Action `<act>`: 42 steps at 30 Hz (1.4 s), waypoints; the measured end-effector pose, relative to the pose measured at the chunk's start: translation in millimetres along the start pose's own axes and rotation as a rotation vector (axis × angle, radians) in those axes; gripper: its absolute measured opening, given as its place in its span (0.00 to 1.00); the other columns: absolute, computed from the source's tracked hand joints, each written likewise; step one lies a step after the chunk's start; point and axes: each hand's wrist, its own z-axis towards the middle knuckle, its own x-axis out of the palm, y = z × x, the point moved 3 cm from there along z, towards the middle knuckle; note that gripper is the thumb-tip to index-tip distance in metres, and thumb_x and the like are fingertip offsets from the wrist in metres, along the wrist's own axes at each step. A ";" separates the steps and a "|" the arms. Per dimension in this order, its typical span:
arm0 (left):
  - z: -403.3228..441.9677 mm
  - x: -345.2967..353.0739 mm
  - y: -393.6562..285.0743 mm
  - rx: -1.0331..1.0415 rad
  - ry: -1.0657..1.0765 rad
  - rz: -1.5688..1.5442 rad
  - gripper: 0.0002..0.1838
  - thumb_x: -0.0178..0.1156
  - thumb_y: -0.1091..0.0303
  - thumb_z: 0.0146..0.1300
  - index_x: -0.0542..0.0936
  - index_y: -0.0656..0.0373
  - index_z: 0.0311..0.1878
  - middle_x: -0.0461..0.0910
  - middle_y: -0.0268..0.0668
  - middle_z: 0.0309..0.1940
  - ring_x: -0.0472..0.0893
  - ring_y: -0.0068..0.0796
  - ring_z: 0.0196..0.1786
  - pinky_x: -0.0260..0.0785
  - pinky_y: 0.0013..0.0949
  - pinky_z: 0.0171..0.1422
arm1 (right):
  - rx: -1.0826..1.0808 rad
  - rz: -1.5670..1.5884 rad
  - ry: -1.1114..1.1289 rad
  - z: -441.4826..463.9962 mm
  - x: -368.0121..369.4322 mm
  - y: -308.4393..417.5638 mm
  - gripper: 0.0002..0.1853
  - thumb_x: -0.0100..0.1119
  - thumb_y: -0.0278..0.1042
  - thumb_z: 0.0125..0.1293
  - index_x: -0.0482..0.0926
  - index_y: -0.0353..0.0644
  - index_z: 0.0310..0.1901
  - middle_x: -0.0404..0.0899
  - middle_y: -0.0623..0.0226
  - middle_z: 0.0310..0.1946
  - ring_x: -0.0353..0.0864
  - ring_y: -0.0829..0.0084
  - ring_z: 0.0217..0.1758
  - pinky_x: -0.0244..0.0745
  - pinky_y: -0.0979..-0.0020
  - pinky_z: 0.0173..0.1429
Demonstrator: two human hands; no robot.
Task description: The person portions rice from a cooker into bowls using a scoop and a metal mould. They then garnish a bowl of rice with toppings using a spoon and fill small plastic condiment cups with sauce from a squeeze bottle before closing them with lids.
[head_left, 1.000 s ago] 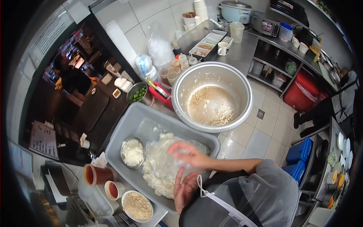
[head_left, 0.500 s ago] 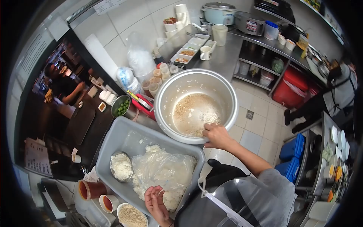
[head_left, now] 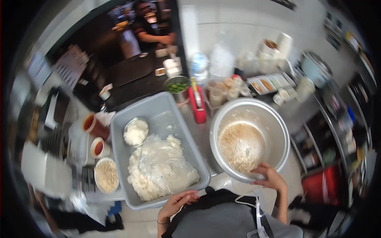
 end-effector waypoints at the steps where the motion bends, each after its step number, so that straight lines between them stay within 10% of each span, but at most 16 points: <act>1: -3.9 7.0 8.7 -0.031 0.003 0.030 0.21 0.47 0.59 0.69 0.69 0.61 0.60 0.78 0.36 0.46 0.77 0.25 0.49 0.68 0.26 0.51 | -0.071 0.005 -0.072 6.1 -9.3 -1.8 0.22 0.71 0.31 0.44 0.78 0.40 0.44 0.71 0.60 0.36 0.74 0.61 0.42 0.70 0.66 0.48; 5: -29.7 13.7 86.4 -0.226 -0.296 -0.140 0.23 0.48 0.60 0.69 0.64 0.62 0.62 0.75 0.40 0.51 0.75 0.28 0.54 0.68 0.30 0.55 | -0.059 0.341 -0.282 41.3 -44.0 5.5 0.26 0.68 0.23 0.45 0.74 0.39 0.50 0.69 0.59 0.39 0.73 0.60 0.45 0.70 0.66 0.50; 8: -40.8 25.3 84.4 0.087 -0.770 -0.346 0.25 0.50 0.62 0.68 0.60 0.64 0.62 0.74 0.41 0.52 0.74 0.31 0.56 0.69 0.32 0.56 | -0.257 0.123 -0.307 80.5 -55.6 16.0 0.21 0.63 0.21 0.47 0.76 0.37 0.47 0.67 0.59 0.41 0.71 0.60 0.46 0.68 0.66 0.51; 18: -57.3 30.5 82.8 0.429 -0.993 -0.582 0.15 0.55 0.69 0.63 0.64 0.66 0.48 0.77 0.45 0.39 0.82 0.42 0.39 0.78 0.38 0.46 | -0.972 0.140 -0.130 212.7 39.6 142.4 0.13 0.60 0.25 0.52 0.72 0.37 0.41 0.66 0.57 0.43 0.69 0.58 0.47 0.64 0.65 0.54; 30: -179.3 57.9 145.7 0.410 -1.641 -0.371 0.14 0.59 0.64 0.61 0.72 0.67 0.38 0.77 0.34 0.21 0.75 0.19 0.19 0.68 0.24 0.21 | -0.806 -0.496 0.027 343.5 156.8 110.5 0.10 0.68 0.35 0.46 0.84 0.48 0.34 0.62 0.52 0.57 0.67 0.51 0.57 0.63 0.62 0.61; 36: -218.3 64.4 171.1 0.195 -2.067 -0.153 0.13 0.62 0.62 0.58 0.76 0.64 0.30 0.71 0.24 0.15 0.64 0.11 0.17 0.53 0.20 0.19 | -0.744 -0.168 0.560 353.6 204.9 113.4 0.14 0.69 0.43 0.51 0.84 0.43 0.34 0.62 0.57 0.59 0.67 0.64 0.57 0.67 0.67 0.56; 37: -224.2 75.8 148.3 0.256 -2.109 -0.178 0.12 0.62 0.62 0.59 0.77 0.62 0.28 0.61 0.19 0.16 0.55 0.10 0.20 0.43 0.23 0.21 | -0.720 -0.151 0.546 340.6 205.7 122.3 0.11 0.66 0.38 0.54 0.83 0.41 0.35 0.73 0.59 0.50 0.74 0.70 0.48 0.71 0.70 0.48; 42: -249.5 63.5 180.5 0.687 -2.037 -0.468 0.16 0.58 0.57 0.61 0.78 0.64 0.37 0.76 0.29 0.24 0.72 0.14 0.26 0.64 0.21 0.31 | -0.381 0.203 0.664 294.1 225.1 122.2 0.08 0.61 0.33 0.58 0.83 0.38 0.32 0.80 0.68 0.25 0.76 0.79 0.29 0.72 0.74 0.35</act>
